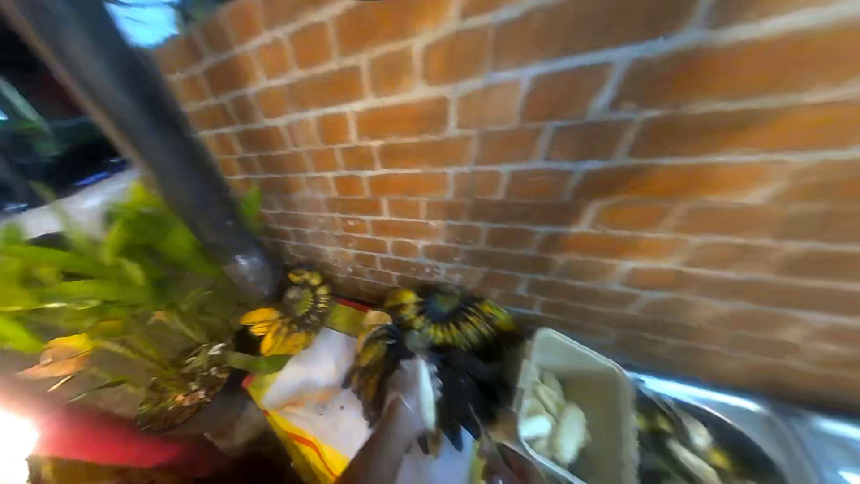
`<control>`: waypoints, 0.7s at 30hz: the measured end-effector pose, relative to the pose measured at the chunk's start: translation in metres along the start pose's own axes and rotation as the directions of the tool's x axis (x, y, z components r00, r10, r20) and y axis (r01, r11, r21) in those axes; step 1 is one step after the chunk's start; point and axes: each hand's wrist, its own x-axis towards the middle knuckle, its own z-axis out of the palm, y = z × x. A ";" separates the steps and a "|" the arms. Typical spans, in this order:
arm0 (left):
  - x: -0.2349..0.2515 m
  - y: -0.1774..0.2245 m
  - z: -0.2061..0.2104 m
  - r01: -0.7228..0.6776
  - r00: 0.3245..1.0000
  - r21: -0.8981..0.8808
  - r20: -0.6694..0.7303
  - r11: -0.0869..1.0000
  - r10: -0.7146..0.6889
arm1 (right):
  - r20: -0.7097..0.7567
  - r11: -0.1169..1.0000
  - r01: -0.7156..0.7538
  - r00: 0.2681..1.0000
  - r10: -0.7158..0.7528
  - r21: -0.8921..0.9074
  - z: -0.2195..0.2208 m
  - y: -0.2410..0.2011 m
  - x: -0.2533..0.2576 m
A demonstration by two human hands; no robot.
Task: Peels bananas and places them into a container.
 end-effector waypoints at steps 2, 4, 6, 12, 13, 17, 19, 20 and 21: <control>-0.005 0.002 0.023 0.049 0.996 -0.127 0.083 0.991 -0.038 | -0.061 0.993 0.030 0.998 -0.023 0.116 -0.012 -0.012 -0.018; -0.016 0.005 0.054 0.112 0.984 -0.208 0.160 0.972 -0.079 | -0.175 0.972 0.177 0.973 -0.150 0.156 -0.023 -0.028 -0.030; -0.024 0.003 0.082 0.157 0.973 -0.230 0.201 0.960 -0.111 | -0.256 0.936 0.318 0.927 -0.274 0.151 -0.032 -0.044 -0.038; -0.046 -0.010 0.158 0.143 0.969 -0.181 0.228 0.973 -0.100 | -0.325 0.828 0.542 0.816 -0.479 0.141 -0.047 -0.062 -0.054; -0.048 -0.013 0.167 0.138 0.967 -0.184 0.238 0.973 -0.092 | -0.336 0.816 0.562 0.801 -0.496 0.136 -0.050 -0.062 -0.057; -0.059 -0.025 0.197 0.159 0.964 -0.163 0.240 0.974 -0.117 | -0.370 0.776 0.621 0.750 -0.549 0.108 -0.061 -0.056 -0.069; -0.064 -0.032 0.207 0.184 0.958 -0.172 0.254 0.968 -0.137 | -0.358 0.785 0.608 0.764 -0.537 0.119 -0.069 -0.052 -0.074; -0.066 -0.035 0.212 0.193 0.956 -0.181 0.256 0.964 -0.143 | -0.357 0.792 0.597 0.773 -0.524 0.129 -0.072 -0.050 -0.075; -0.068 -0.037 0.216 0.207 0.953 -0.196 0.262 0.959 -0.152 | -0.357 0.796 0.588 0.780 -0.513 0.140 -0.074 -0.048 -0.076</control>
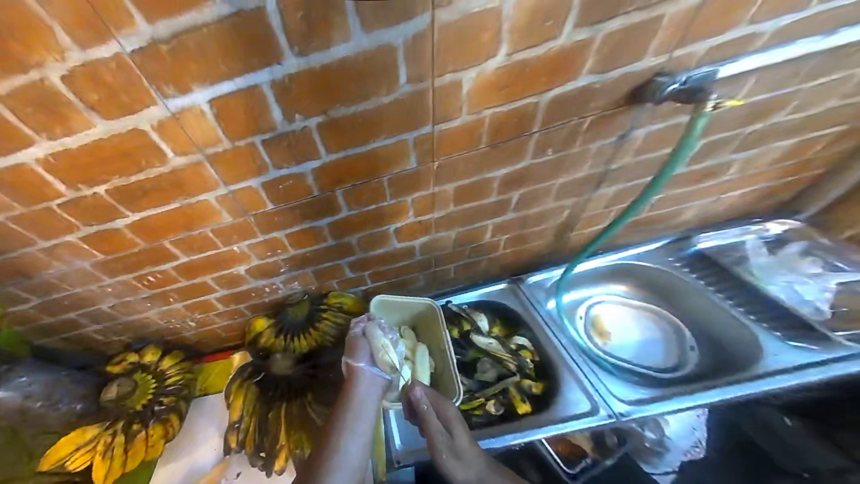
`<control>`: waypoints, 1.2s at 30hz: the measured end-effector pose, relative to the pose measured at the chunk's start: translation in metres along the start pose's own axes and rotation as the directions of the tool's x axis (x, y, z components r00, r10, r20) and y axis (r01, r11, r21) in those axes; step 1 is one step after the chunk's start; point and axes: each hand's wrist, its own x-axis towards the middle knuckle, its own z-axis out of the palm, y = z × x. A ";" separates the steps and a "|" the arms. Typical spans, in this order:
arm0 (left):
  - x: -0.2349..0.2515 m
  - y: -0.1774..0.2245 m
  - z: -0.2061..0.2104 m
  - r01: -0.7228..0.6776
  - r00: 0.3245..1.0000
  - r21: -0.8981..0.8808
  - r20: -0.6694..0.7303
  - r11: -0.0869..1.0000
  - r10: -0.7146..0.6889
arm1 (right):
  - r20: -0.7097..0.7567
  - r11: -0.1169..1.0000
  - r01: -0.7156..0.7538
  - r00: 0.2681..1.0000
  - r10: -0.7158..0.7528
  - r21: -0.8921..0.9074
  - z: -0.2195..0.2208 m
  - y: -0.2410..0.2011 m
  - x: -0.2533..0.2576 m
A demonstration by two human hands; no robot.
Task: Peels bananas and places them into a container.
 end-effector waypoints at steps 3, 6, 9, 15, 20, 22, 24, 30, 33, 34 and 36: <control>0.001 -0.008 0.005 0.017 1.000 -0.030 0.012 0.999 -0.016 | -0.010 1.000 -0.008 1.000 0.008 -0.005 -0.008 0.005 0.000; 0.000 -0.014 0.008 0.021 1.000 0.011 -0.010 1.000 -0.021 | -0.027 0.998 -0.007 1.000 0.005 -0.058 -0.013 0.008 -0.001; -0.001 -0.017 0.008 0.039 0.999 0.009 -0.017 0.999 -0.039 | -0.057 0.996 -0.004 0.998 -0.001 -0.094 -0.013 0.017 0.000; -0.003 -0.020 0.001 0.032 0.998 0.056 -0.048 0.998 -0.029 | -0.071 0.986 -0.085 0.995 0.076 -0.142 -0.013 0.031 0.005; -0.006 -0.017 0.000 0.056 0.996 0.057 -0.067 0.997 -0.052 | -0.055 0.975 -0.135 0.990 0.127 -0.178 -0.013 0.038 0.013; -0.007 -0.018 0.000 0.044 0.997 0.067 -0.073 0.997 -0.039 | -0.058 0.965 -0.161 0.987 0.152 -0.207 -0.012 0.039 0.017; -0.007 -0.018 0.000 0.032 0.996 0.069 -0.083 0.997 -0.026 | -0.057 0.957 -0.184 0.983 0.176 -0.226 -0.012 0.041 0.019; -0.003 -0.021 -0.007 0.001 0.998 0.106 -0.057 0.994 0.006 | -0.036 0.917 -0.277 0.960 0.279 -0.288 -0.016 0.041 0.030; 0.002 -0.026 -0.012 -0.040 0.997 0.150 -0.059 0.988 0.049 | -0.010 0.899 -0.290 0.953 0.304 -0.328 -0.018 0.039 0.034; 0.004 -0.027 -0.015 -0.060 0.996 0.164 -0.060 0.985 0.071 | 0.013 0.897 -0.289 0.950 0.311 -0.335 -0.019 0.036 0.034; 0.008 -0.031 -0.018 -0.077 0.994 0.177 -0.067 0.981 0.090 | 0.048 0.891 -0.278 0.948 0.315 -0.360 -0.022 0.033 0.034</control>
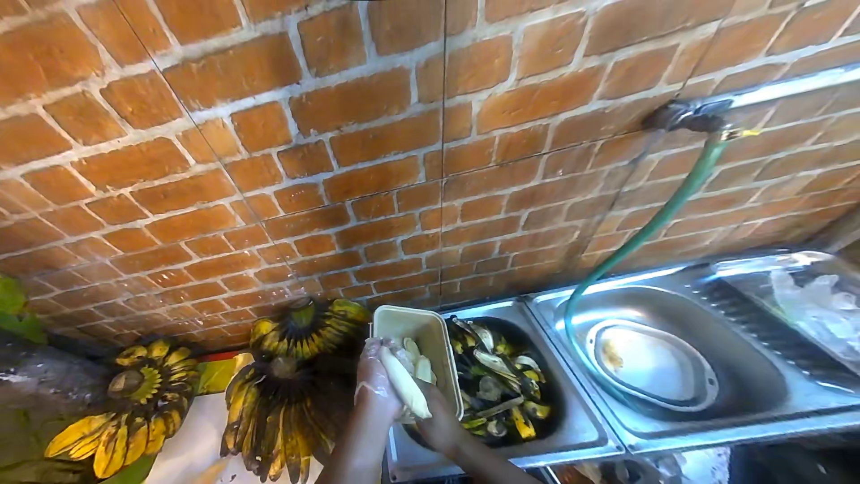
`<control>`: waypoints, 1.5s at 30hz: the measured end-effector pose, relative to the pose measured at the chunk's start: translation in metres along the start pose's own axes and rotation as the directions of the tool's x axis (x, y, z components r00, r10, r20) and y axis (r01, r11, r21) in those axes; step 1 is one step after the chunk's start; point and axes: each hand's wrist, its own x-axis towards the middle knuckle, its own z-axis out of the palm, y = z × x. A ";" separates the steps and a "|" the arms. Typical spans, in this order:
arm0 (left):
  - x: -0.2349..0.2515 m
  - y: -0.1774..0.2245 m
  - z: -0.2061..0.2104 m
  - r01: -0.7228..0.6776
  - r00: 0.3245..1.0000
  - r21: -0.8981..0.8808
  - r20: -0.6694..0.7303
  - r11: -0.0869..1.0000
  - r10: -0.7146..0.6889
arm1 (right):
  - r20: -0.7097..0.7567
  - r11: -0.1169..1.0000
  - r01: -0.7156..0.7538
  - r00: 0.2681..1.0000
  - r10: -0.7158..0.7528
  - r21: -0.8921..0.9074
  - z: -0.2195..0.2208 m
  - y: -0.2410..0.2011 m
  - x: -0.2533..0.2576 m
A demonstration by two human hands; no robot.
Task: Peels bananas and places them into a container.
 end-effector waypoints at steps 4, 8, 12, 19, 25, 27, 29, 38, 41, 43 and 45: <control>0.005 -0.008 -0.006 0.090 0.996 0.005 -0.004 0.996 -0.090 | 0.054 0.993 -0.073 0.995 0.079 -0.093 -0.005 0.021 0.008; 0.009 -0.033 -0.030 0.244 0.970 0.063 -0.005 0.968 -0.244 | 0.024 0.838 -0.300 0.937 0.349 -0.457 -0.023 0.018 0.019; 0.014 -0.054 -0.052 0.305 0.952 0.098 -0.002 0.947 -0.307 | -0.125 0.676 -0.414 0.893 0.433 -0.610 -0.039 0.019 0.033; 0.042 -0.056 -0.036 -0.071 0.996 0.925 0.049 0.374 0.069 | -0.172 0.752 -0.460 0.885 0.433 -0.472 -0.060 0.039 0.033; 0.068 -0.051 -0.021 -0.359 0.903 0.869 0.415 -0.342 0.107 | -0.283 0.745 -0.453 0.891 0.356 -0.489 -0.064 0.052 0.022; 0.066 -0.039 -0.016 -0.443 0.844 0.825 0.516 -0.350 0.149 | -0.304 0.800 -0.439 0.892 0.334 -0.410 -0.068 0.061 0.017; 0.064 -0.024 -0.008 -0.432 0.846 0.857 0.493 -0.281 0.204 | -0.314 0.869 -0.409 0.894 0.320 -0.278 -0.070 0.068 0.013; 0.049 0.004 0.024 -0.114 0.991 0.180 0.089 0.977 0.099 | -0.255 0.925 0.179 0.962 -0.094 0.336 -0.020 0.004 -0.011; 0.042 0.009 0.027 -0.091 0.988 0.068 0.134 0.993 0.082 | -0.277 0.889 0.354 0.920 -0.275 0.291 -0.008 -0.001 -0.010; 0.037 0.014 0.031 -0.092 0.989 0.050 0.119 0.994 0.086 | -0.259 0.872 0.397 0.908 -0.328 0.287 -0.004 -0.002 -0.010; 0.030 0.018 0.035 -0.094 0.993 0.062 0.080 0.994 0.089 | -0.229 0.861 0.411 0.907 -0.353 0.299 -0.002 -0.004 -0.010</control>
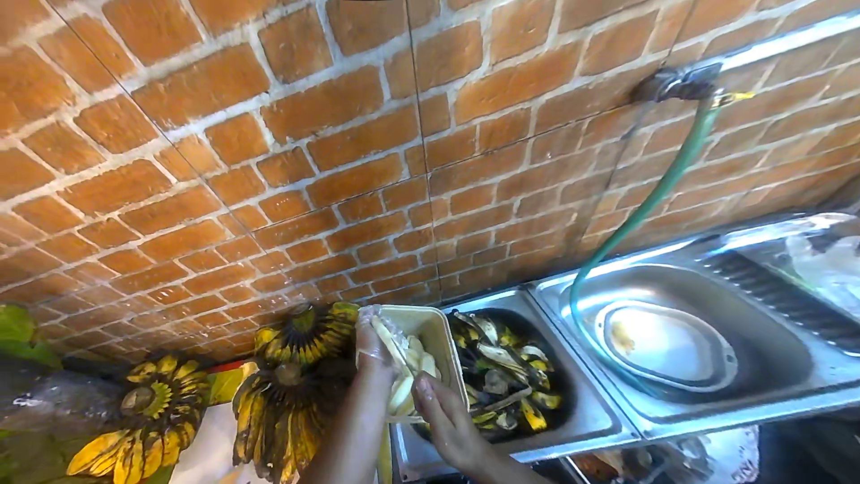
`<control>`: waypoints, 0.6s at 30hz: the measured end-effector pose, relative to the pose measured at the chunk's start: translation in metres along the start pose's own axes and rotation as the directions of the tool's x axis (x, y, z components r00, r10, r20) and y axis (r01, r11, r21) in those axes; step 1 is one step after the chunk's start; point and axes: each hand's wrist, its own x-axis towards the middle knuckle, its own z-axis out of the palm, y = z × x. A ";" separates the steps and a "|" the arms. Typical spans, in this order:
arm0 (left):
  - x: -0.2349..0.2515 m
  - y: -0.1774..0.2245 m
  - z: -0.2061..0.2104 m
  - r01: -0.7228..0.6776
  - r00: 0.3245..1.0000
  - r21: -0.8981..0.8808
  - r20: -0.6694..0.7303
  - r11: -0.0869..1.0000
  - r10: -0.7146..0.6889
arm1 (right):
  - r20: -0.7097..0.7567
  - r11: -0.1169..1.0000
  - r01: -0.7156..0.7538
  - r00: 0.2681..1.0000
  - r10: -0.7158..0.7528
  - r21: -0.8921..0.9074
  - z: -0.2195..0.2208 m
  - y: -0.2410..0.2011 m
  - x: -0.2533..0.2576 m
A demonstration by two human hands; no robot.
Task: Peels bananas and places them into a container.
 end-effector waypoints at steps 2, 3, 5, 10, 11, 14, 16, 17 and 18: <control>-0.006 0.004 0.002 -0.002 0.999 0.020 -0.036 1.000 0.002 | 0.018 1.000 -0.010 1.000 0.010 0.007 0.003 0.001 0.000; -0.007 0.004 0.002 0.000 0.999 0.020 -0.043 1.000 0.001 | 0.018 1.000 -0.015 1.000 0.015 -0.001 0.003 0.001 0.000; -0.007 0.004 0.001 -0.003 0.999 0.001 -0.044 1.000 0.003 | 0.017 0.999 -0.020 1.000 0.021 -0.028 0.004 0.002 0.000; -0.007 0.000 -0.004 0.006 1.000 -0.083 -0.008 0.997 -0.006 | -0.003 0.998 -0.031 1.000 0.031 -0.048 0.007 0.007 0.000; -0.007 -0.001 -0.006 0.002 1.000 -0.086 -0.008 0.996 -0.003 | -0.008 0.998 -0.039 0.999 0.039 -0.054 0.007 0.008 0.000; -0.011 0.000 -0.007 0.005 1.000 -0.070 -0.016 0.998 -0.006 | -0.003 0.994 -0.064 0.998 0.064 -0.091 0.008 0.007 0.000; -0.015 0.000 -0.005 0.020 1.000 -0.061 -0.017 0.998 -0.021 | 0.007 0.992 -0.078 0.997 0.079 -0.101 0.008 0.007 -0.001; -0.017 0.000 -0.005 0.030 0.999 -0.058 -0.014 0.998 -0.031 | 0.008 0.991 -0.082 0.996 0.084 -0.102 0.008 0.007 -0.001; -0.019 0.000 -0.005 0.042 0.999 -0.052 -0.014 0.998 -0.043 | 0.008 0.990 -0.088 0.996 0.090 -0.106 0.007 0.007 -0.001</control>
